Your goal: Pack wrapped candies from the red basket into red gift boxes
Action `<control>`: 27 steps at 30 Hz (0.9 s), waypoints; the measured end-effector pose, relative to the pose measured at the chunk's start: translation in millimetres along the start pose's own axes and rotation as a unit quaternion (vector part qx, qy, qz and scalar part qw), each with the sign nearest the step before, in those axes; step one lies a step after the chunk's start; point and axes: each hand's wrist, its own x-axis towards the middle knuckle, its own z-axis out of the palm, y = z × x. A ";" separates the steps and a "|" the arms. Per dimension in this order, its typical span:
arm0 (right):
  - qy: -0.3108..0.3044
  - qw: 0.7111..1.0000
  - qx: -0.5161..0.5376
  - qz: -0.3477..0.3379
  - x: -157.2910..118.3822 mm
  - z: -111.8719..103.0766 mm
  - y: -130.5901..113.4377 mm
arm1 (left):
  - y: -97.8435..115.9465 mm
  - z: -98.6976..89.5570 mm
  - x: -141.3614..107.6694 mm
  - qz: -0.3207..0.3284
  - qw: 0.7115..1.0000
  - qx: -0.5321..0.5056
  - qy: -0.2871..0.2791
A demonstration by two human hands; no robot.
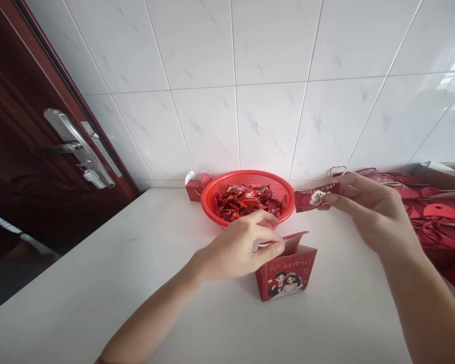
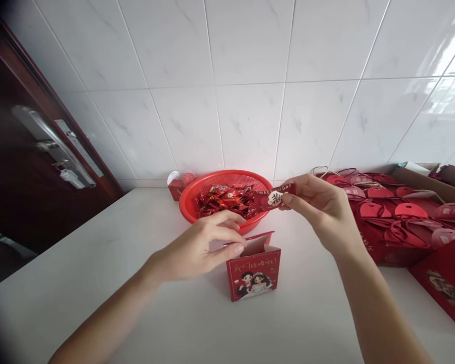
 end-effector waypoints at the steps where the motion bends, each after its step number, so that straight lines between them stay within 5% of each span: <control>1: -0.010 1.000 -0.007 0.002 -0.3 -2.3 -1.7 | 1.0 6.2 -0.8 -0.010 1.000 0.013 0.004; 7: -0.086 0.993 -0.073 -0.020 -4.2 -7.9 -8.2 | -4.8 32.3 3.3 -0.037 0.997 -0.021 0.057; 19: -0.210 0.960 -0.185 -0.009 -10.2 4.2 -11.7 | -11.5 6.9 5.9 -0.154 0.983 -0.087 -0.058; 27: -0.256 0.922 -0.291 -0.003 -19.8 28.8 -9.3 | -5.4 4.0 7.2 -0.089 0.986 -0.116 -0.078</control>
